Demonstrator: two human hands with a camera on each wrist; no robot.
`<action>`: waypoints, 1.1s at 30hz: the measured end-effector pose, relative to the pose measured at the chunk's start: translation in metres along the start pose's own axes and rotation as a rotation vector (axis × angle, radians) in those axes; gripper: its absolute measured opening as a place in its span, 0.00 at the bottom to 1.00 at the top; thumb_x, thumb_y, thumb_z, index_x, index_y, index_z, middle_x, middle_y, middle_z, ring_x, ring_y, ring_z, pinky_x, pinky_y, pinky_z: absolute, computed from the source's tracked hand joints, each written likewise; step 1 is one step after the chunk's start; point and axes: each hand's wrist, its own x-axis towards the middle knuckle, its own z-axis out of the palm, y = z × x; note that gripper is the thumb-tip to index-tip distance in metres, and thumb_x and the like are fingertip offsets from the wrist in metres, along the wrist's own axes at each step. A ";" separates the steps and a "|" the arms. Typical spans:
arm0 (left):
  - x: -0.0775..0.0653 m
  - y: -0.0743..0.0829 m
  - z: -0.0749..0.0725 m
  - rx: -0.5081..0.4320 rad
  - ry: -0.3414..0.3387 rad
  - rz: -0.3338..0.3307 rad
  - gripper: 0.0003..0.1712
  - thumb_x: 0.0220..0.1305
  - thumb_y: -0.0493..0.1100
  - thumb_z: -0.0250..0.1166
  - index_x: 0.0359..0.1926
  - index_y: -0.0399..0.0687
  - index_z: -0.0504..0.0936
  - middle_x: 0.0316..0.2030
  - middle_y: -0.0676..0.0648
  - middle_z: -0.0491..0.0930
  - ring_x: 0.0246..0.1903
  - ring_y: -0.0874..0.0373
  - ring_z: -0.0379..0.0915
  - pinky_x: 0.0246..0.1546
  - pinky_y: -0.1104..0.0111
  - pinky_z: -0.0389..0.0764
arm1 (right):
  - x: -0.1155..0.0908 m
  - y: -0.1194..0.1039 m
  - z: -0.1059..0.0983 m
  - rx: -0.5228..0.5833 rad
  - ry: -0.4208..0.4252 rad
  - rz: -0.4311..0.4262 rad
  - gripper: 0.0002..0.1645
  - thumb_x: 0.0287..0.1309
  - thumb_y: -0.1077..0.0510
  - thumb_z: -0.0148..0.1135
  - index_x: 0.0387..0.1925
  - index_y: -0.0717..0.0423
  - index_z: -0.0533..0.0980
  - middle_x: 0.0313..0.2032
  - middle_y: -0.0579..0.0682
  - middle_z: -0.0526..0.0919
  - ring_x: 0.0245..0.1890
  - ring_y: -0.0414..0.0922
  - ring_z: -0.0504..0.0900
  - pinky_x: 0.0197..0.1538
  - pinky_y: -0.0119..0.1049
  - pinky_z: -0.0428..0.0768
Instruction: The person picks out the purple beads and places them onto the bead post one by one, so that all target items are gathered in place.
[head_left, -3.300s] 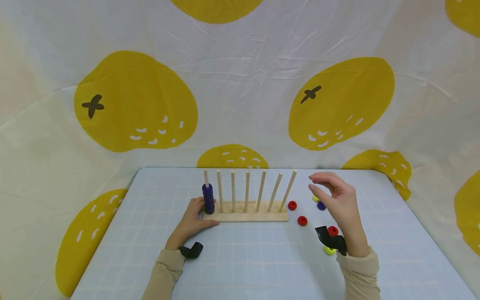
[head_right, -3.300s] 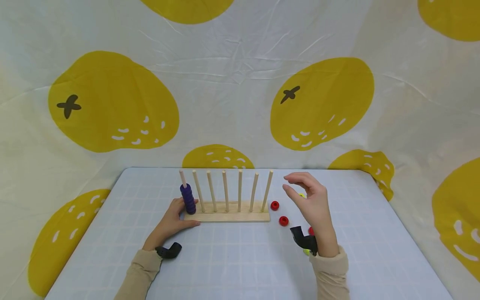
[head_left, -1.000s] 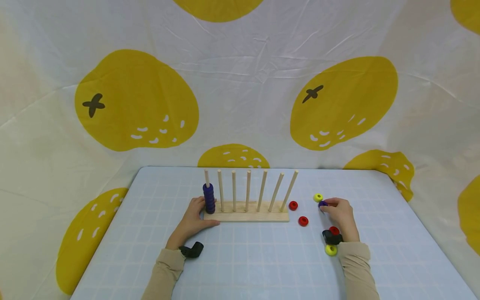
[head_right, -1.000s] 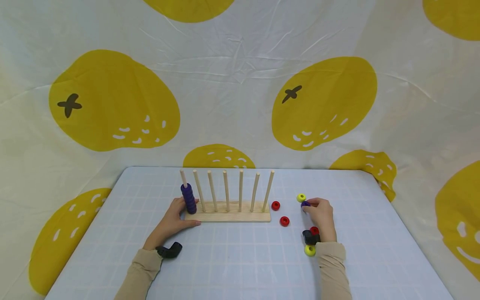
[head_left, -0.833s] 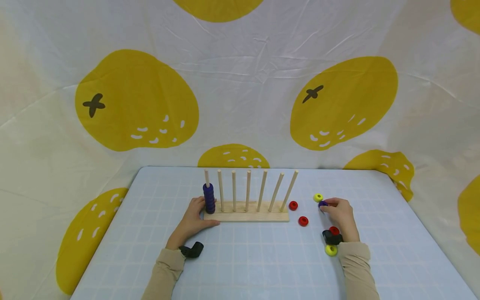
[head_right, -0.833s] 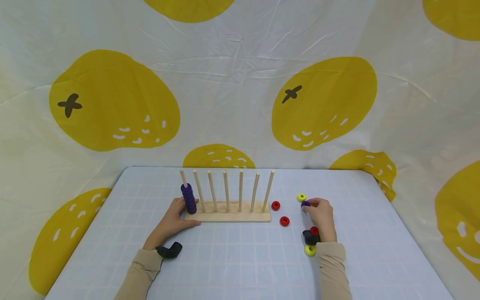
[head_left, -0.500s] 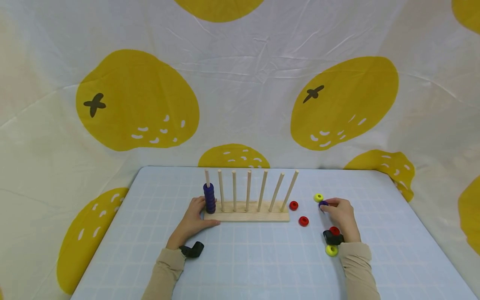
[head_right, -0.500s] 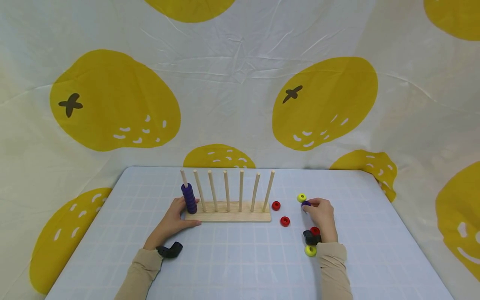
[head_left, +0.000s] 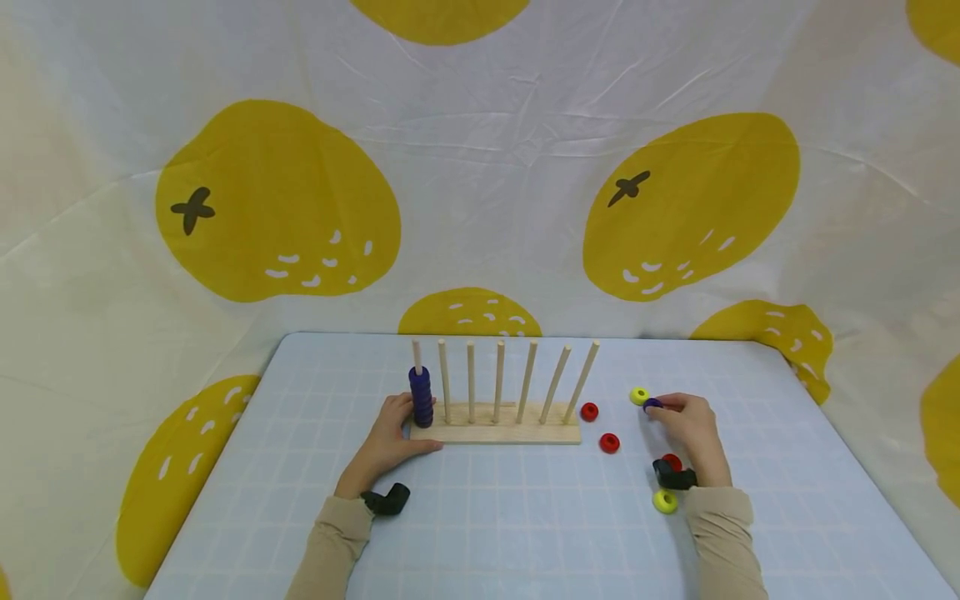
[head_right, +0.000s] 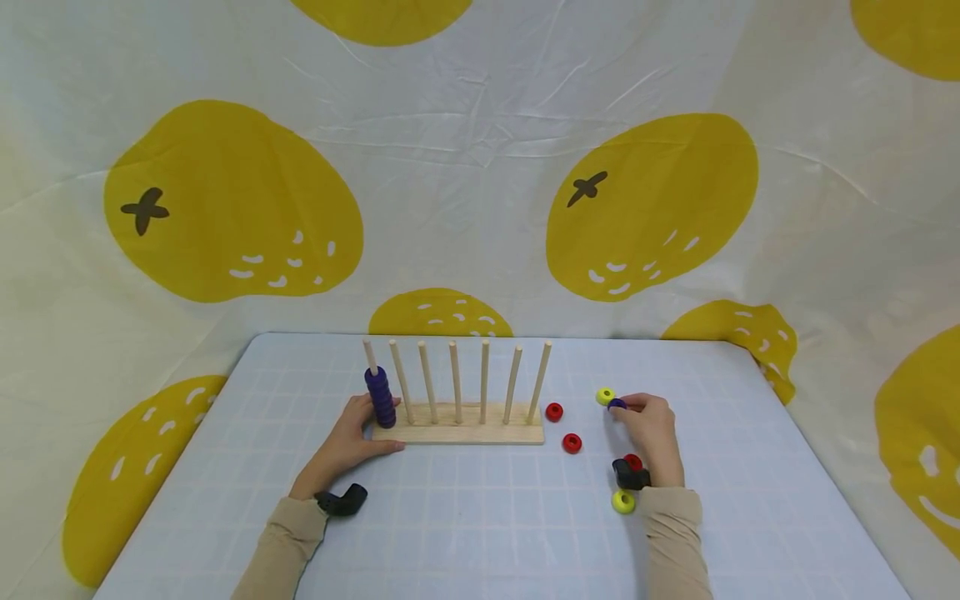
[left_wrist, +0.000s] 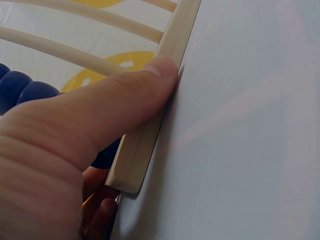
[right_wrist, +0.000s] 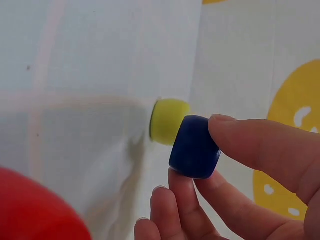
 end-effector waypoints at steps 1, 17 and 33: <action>0.000 0.000 0.000 0.002 0.002 -0.001 0.42 0.43 0.52 0.82 0.61 0.44 0.80 0.57 0.45 0.77 0.55 0.49 0.65 0.58 0.48 0.67 | -0.001 -0.001 -0.001 0.000 0.000 -0.003 0.28 0.64 0.53 0.63 0.57 0.71 0.74 0.52 0.69 0.77 0.48 0.60 0.72 0.49 0.52 0.73; 0.000 0.002 0.000 0.001 -0.005 -0.020 0.42 0.43 0.53 0.82 0.61 0.45 0.80 0.57 0.45 0.77 0.55 0.49 0.65 0.58 0.48 0.67 | -0.015 -0.016 -0.010 0.050 0.010 -0.052 0.31 0.65 0.52 0.63 0.59 0.72 0.72 0.56 0.71 0.75 0.54 0.63 0.71 0.58 0.58 0.70; 0.000 0.002 0.000 0.005 0.001 -0.004 0.41 0.44 0.52 0.82 0.60 0.43 0.80 0.57 0.45 0.77 0.55 0.48 0.65 0.58 0.47 0.67 | -0.028 -0.040 -0.014 0.058 0.040 -0.118 0.30 0.66 0.52 0.63 0.60 0.69 0.73 0.55 0.69 0.76 0.54 0.62 0.73 0.58 0.58 0.71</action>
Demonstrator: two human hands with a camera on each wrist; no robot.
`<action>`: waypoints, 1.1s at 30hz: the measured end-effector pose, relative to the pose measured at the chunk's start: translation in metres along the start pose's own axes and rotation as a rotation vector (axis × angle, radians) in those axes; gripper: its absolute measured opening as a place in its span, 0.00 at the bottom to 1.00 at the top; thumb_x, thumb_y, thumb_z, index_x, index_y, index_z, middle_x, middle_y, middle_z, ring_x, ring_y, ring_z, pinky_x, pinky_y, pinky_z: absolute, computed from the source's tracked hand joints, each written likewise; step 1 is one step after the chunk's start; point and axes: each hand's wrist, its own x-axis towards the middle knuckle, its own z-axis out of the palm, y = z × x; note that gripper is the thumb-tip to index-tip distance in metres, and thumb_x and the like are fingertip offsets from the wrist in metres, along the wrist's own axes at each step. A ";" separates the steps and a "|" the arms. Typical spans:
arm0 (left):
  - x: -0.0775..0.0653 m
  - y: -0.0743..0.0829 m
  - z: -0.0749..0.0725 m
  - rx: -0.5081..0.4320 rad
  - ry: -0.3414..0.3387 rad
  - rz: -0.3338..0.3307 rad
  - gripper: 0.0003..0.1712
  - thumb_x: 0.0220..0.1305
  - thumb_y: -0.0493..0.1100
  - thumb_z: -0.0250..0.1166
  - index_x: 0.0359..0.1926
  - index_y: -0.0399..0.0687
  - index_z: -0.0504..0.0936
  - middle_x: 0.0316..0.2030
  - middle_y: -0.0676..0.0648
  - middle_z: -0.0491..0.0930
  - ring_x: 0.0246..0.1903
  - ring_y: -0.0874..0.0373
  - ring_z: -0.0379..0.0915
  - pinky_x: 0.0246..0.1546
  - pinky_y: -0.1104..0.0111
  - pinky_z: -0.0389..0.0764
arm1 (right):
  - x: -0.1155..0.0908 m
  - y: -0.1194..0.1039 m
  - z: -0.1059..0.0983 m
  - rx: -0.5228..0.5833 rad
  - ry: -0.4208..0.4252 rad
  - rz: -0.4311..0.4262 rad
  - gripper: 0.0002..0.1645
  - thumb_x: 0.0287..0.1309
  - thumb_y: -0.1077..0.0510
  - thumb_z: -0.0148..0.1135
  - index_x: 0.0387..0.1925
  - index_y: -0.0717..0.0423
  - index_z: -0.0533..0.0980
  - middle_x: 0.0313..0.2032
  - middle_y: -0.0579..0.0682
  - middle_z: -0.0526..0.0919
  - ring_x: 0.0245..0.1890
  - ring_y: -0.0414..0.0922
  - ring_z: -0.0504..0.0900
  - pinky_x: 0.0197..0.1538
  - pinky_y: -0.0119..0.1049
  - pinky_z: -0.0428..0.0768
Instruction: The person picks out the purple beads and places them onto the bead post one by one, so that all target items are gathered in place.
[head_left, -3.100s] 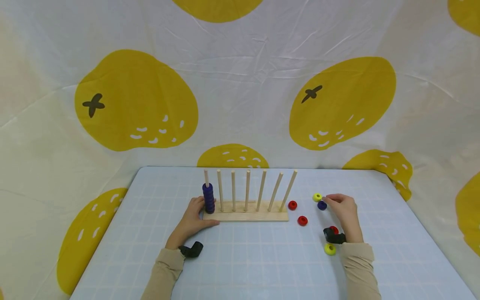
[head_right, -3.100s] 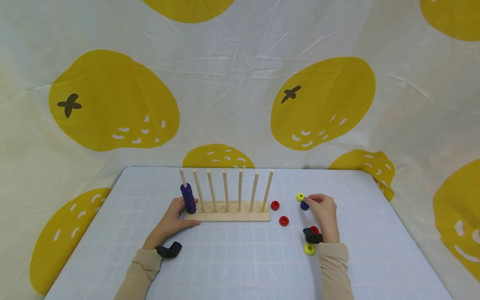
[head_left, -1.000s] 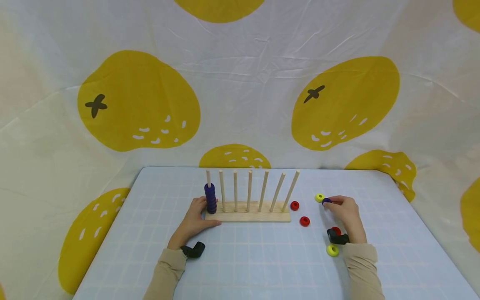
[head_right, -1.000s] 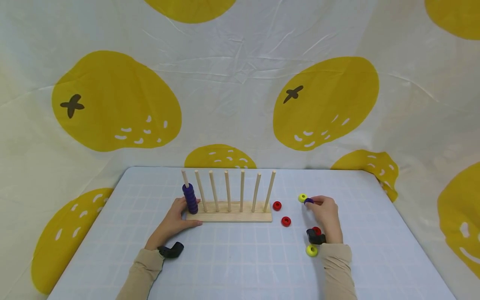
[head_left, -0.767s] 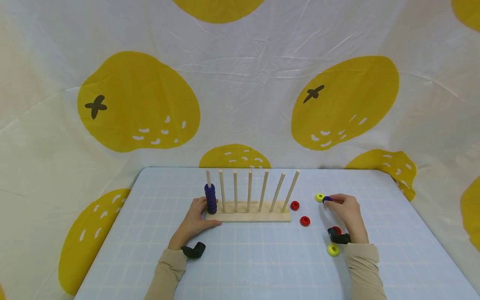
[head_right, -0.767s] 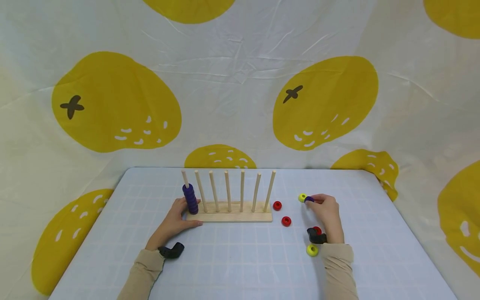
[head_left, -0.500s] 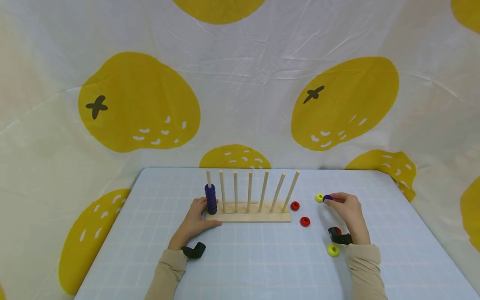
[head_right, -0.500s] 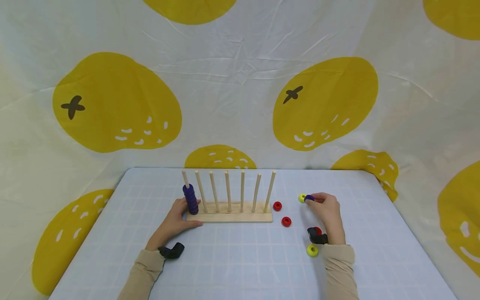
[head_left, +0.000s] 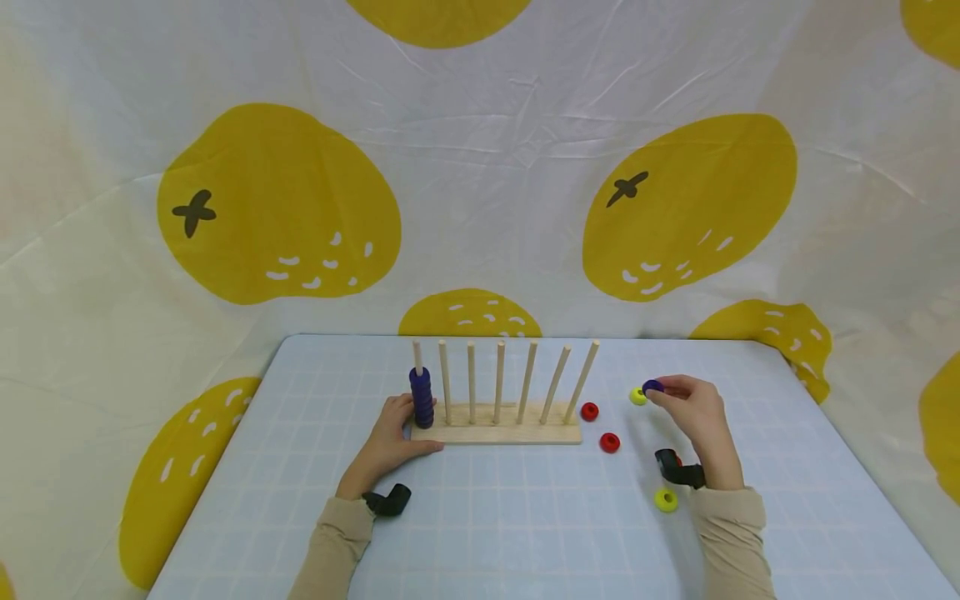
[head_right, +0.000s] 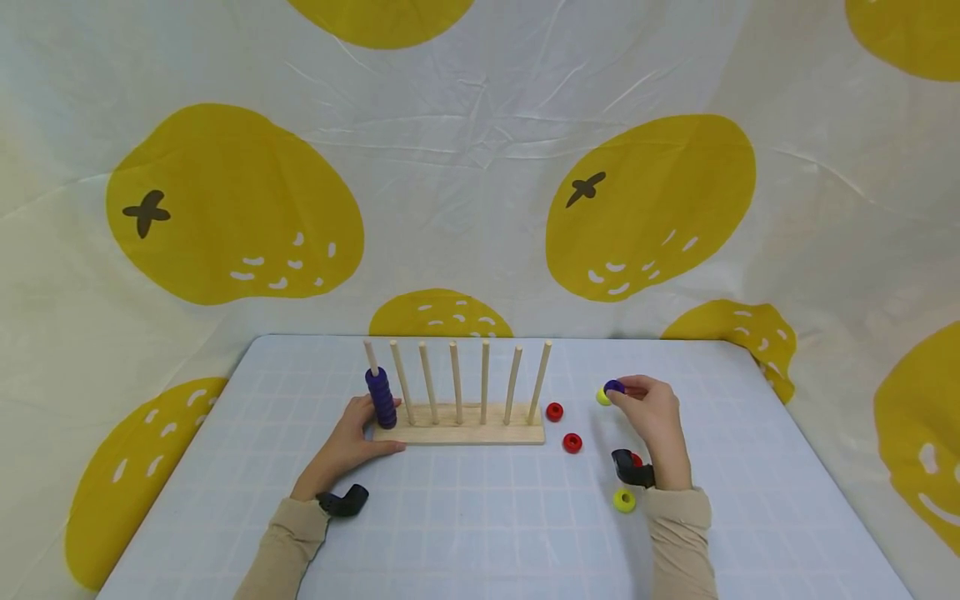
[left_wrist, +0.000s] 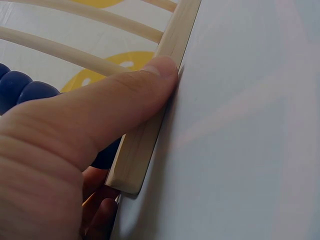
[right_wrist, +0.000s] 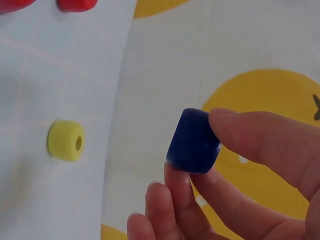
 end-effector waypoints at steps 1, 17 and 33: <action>0.000 0.000 0.000 -0.001 0.000 -0.001 0.41 0.44 0.52 0.82 0.60 0.43 0.80 0.57 0.45 0.77 0.55 0.48 0.64 0.58 0.47 0.67 | 0.000 -0.002 0.000 -0.003 0.002 -0.006 0.30 0.66 0.52 0.63 0.60 0.68 0.73 0.55 0.68 0.76 0.54 0.62 0.73 0.58 0.58 0.71; 0.000 0.003 -0.001 -0.009 -0.014 -0.023 0.42 0.44 0.54 0.82 0.61 0.44 0.80 0.57 0.46 0.76 0.55 0.49 0.64 0.58 0.47 0.67 | 0.000 -0.039 -0.011 -0.010 0.031 -0.171 0.29 0.64 0.51 0.65 0.58 0.67 0.75 0.50 0.65 0.80 0.48 0.58 0.77 0.52 0.51 0.76; 0.000 -0.001 0.000 -0.002 0.000 0.013 0.42 0.43 0.52 0.82 0.61 0.43 0.80 0.56 0.44 0.77 0.55 0.47 0.65 0.57 0.47 0.67 | -0.008 -0.079 -0.017 0.016 0.043 -0.233 0.28 0.66 0.50 0.63 0.59 0.65 0.75 0.50 0.63 0.78 0.50 0.58 0.75 0.54 0.52 0.74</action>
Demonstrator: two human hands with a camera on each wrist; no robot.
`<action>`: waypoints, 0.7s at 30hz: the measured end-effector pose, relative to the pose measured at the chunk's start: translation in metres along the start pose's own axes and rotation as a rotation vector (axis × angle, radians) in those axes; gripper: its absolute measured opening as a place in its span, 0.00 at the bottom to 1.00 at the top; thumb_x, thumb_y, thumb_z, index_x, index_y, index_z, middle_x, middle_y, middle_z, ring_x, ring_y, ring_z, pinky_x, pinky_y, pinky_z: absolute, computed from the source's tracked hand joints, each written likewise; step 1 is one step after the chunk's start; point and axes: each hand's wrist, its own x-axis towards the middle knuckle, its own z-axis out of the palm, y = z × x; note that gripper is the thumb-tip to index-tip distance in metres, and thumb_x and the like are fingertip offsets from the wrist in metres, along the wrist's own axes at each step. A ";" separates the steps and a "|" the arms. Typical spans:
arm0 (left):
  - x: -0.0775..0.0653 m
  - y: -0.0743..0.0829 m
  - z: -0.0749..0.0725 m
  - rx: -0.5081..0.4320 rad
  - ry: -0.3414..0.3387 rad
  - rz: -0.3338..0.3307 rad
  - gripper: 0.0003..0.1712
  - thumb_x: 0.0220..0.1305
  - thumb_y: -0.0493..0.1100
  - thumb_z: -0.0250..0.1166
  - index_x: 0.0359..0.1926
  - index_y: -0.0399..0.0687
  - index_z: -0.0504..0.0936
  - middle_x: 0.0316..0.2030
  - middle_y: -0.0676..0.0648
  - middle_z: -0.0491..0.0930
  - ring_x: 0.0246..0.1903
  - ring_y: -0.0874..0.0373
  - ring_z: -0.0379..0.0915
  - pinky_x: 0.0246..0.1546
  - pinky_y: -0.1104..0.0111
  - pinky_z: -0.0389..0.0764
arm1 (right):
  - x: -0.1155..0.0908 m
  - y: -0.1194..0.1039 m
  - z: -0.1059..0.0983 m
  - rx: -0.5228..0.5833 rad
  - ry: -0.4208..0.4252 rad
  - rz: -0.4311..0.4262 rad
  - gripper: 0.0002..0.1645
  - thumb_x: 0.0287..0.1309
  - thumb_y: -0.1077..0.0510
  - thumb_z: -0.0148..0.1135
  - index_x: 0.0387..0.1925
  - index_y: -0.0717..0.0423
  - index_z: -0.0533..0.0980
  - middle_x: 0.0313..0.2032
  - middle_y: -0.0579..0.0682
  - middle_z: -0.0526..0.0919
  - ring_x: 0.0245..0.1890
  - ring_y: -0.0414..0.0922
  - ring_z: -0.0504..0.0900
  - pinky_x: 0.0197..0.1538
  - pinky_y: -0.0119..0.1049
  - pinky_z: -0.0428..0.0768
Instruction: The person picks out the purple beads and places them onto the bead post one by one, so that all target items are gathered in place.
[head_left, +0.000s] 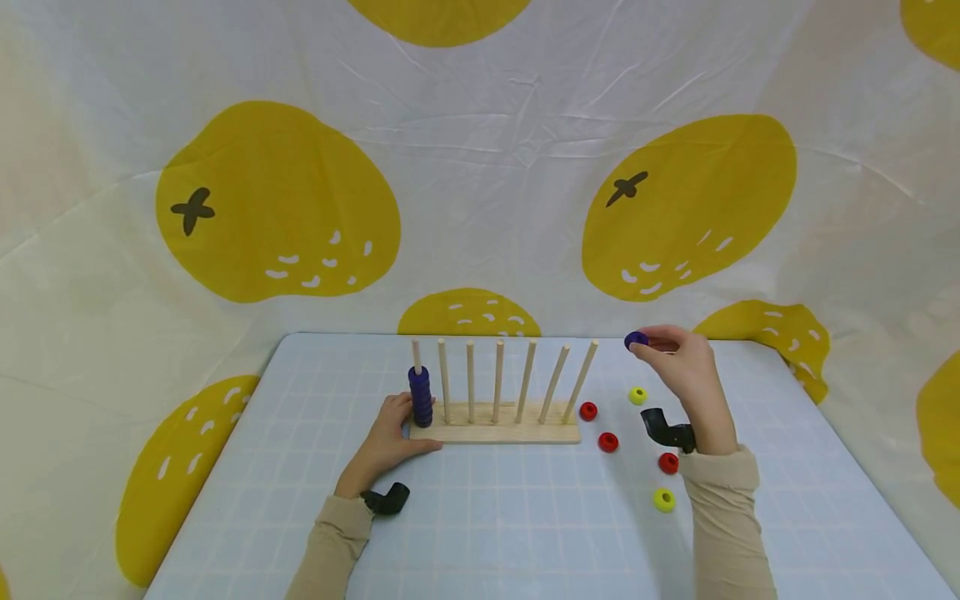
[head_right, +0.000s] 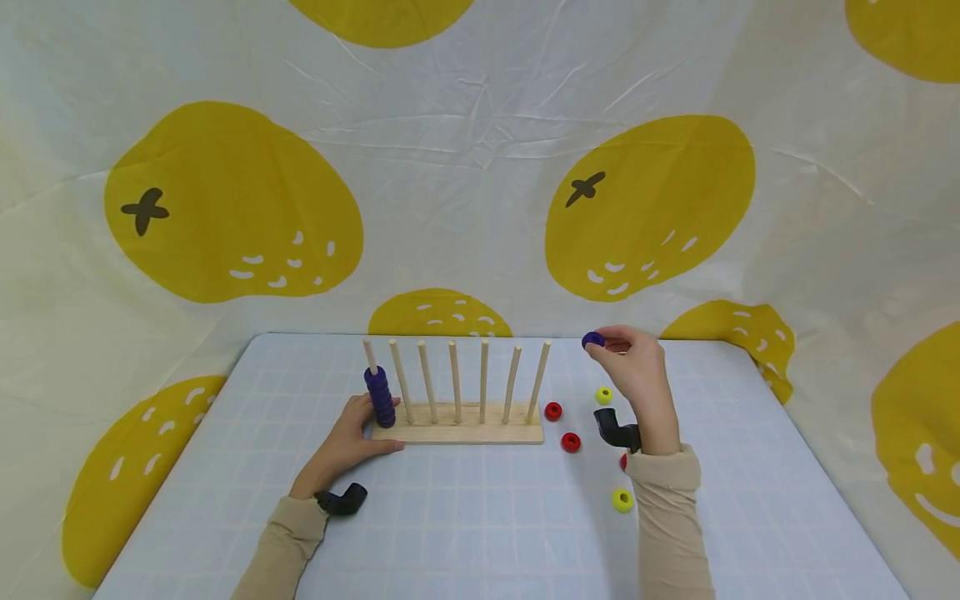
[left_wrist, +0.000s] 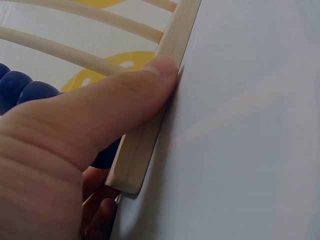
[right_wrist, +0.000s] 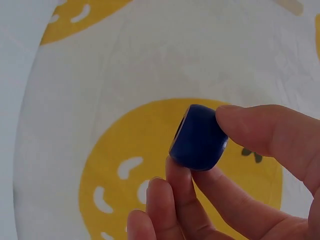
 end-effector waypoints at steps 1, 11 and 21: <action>0.000 -0.001 0.000 0.002 0.003 0.007 0.42 0.43 0.51 0.82 0.60 0.43 0.80 0.56 0.44 0.77 0.55 0.47 0.65 0.57 0.47 0.67 | 0.000 -0.003 0.000 0.000 0.002 -0.009 0.27 0.66 0.50 0.63 0.58 0.65 0.75 0.49 0.63 0.79 0.50 0.58 0.75 0.54 0.52 0.74; 0.001 -0.001 0.000 -0.006 -0.004 0.014 0.42 0.42 0.50 0.83 0.60 0.42 0.80 0.57 0.43 0.77 0.55 0.46 0.65 0.58 0.47 0.66 | -0.002 -0.031 0.000 0.027 0.019 -0.092 0.28 0.65 0.49 0.65 0.58 0.64 0.76 0.48 0.61 0.80 0.46 0.54 0.78 0.49 0.41 0.77; 0.000 0.001 -0.002 -0.012 -0.009 0.001 0.42 0.43 0.51 0.83 0.61 0.44 0.80 0.56 0.45 0.77 0.55 0.48 0.65 0.58 0.49 0.66 | -0.003 -0.054 0.001 0.038 0.037 -0.163 0.26 0.63 0.51 0.66 0.56 0.65 0.78 0.45 0.60 0.81 0.44 0.54 0.79 0.42 0.26 0.75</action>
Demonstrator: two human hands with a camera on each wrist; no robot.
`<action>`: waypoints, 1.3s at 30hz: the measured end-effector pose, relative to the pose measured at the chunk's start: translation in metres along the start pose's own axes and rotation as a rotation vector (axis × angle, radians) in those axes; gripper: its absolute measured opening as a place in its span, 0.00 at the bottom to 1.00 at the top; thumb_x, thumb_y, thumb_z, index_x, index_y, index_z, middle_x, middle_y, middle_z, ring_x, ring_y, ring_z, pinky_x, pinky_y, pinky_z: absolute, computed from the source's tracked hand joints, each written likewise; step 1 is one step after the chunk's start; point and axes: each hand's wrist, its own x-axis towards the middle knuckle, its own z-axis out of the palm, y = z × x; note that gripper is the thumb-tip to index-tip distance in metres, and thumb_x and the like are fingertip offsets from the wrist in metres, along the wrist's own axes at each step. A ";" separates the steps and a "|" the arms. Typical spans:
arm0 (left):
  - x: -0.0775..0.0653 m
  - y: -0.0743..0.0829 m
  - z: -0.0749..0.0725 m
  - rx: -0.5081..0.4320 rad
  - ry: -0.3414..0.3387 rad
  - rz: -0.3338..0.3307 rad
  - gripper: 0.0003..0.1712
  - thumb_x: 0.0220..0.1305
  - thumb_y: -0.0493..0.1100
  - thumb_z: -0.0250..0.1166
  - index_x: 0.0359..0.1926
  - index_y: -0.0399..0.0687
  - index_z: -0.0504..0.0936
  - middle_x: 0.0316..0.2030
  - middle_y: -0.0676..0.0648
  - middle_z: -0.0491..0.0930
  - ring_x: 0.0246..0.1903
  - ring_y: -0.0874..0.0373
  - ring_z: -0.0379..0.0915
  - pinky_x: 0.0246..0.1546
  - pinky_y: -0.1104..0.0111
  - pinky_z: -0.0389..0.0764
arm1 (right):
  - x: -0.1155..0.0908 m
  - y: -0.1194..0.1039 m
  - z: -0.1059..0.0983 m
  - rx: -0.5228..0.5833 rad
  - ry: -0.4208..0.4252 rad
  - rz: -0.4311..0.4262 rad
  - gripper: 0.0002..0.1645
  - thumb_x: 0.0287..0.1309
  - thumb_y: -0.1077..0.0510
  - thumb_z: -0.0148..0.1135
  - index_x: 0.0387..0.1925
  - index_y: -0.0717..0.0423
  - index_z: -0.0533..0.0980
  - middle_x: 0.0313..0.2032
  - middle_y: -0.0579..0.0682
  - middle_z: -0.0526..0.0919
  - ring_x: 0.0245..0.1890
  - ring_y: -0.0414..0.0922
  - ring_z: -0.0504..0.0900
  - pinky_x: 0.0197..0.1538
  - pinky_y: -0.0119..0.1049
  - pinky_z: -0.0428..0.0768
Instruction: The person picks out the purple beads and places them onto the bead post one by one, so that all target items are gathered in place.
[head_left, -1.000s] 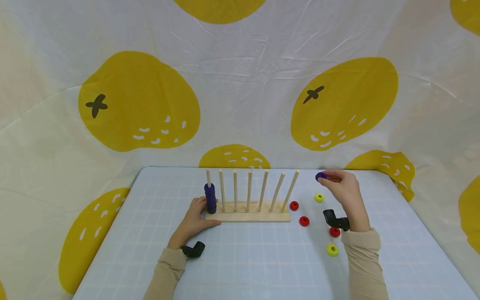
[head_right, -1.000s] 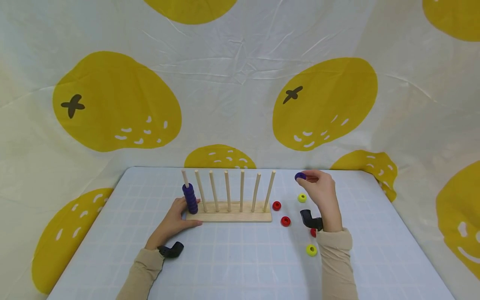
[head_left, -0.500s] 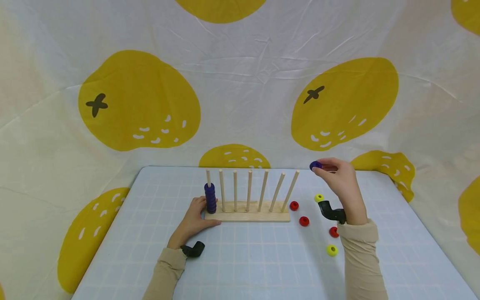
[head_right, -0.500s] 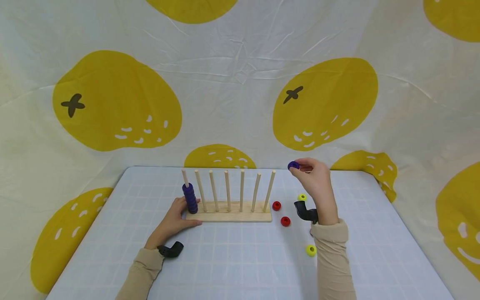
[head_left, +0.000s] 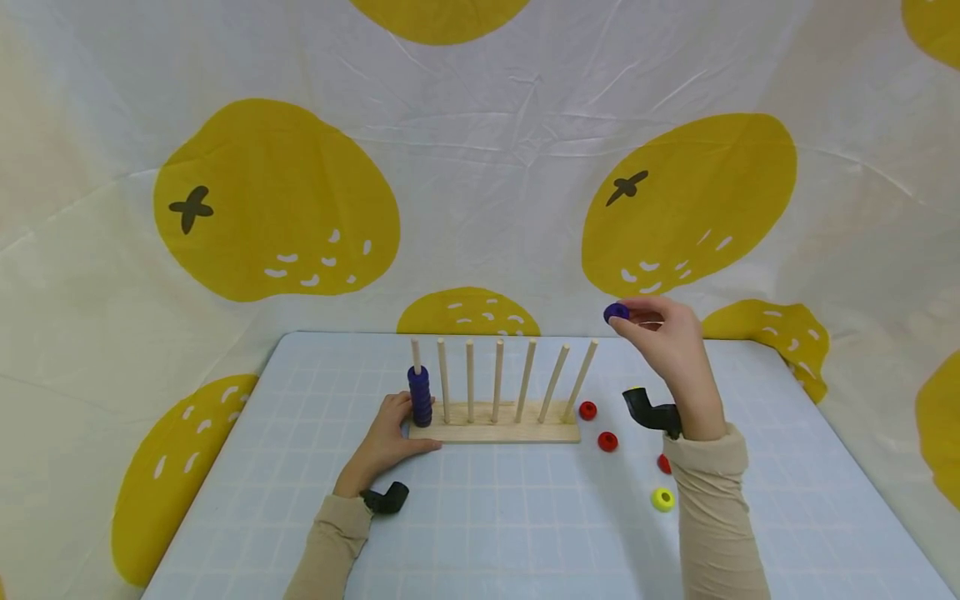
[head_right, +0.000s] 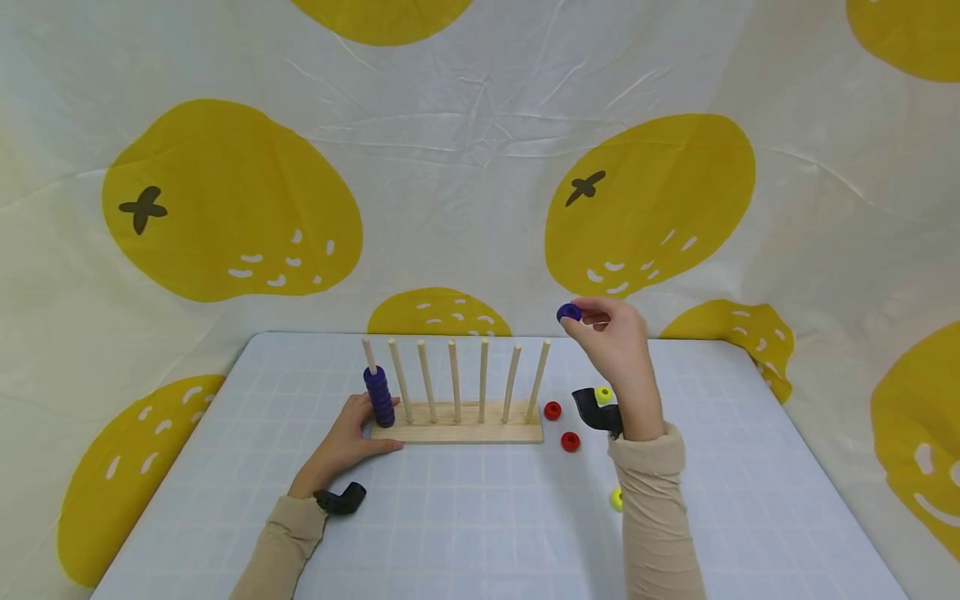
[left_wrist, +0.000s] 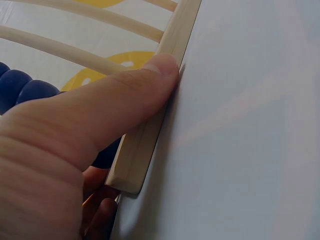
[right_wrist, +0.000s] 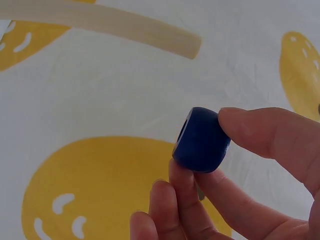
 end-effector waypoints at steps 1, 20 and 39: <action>0.000 0.000 0.000 0.003 0.000 -0.001 0.42 0.43 0.51 0.83 0.61 0.44 0.80 0.56 0.45 0.77 0.54 0.48 0.65 0.58 0.49 0.66 | 0.000 -0.003 0.000 0.001 -0.001 -0.004 0.26 0.63 0.51 0.67 0.56 0.65 0.78 0.45 0.60 0.81 0.44 0.54 0.79 0.42 0.26 0.75; -0.001 0.000 0.001 -0.002 0.002 -0.034 0.42 0.42 0.51 0.83 0.60 0.45 0.80 0.56 0.46 0.77 0.54 0.50 0.64 0.58 0.49 0.67 | 0.003 -0.046 0.012 0.028 -0.002 -0.154 0.19 0.60 0.57 0.68 0.50 0.64 0.81 0.42 0.58 0.82 0.43 0.50 0.78 0.50 0.36 0.75; 0.000 0.004 0.000 -0.005 0.002 -0.031 0.41 0.42 0.50 0.83 0.59 0.43 0.81 0.55 0.45 0.77 0.54 0.49 0.64 0.57 0.49 0.67 | 0.000 -0.078 0.032 0.101 -0.067 -0.275 0.16 0.57 0.62 0.70 0.47 0.63 0.83 0.42 0.58 0.82 0.43 0.51 0.79 0.53 0.47 0.76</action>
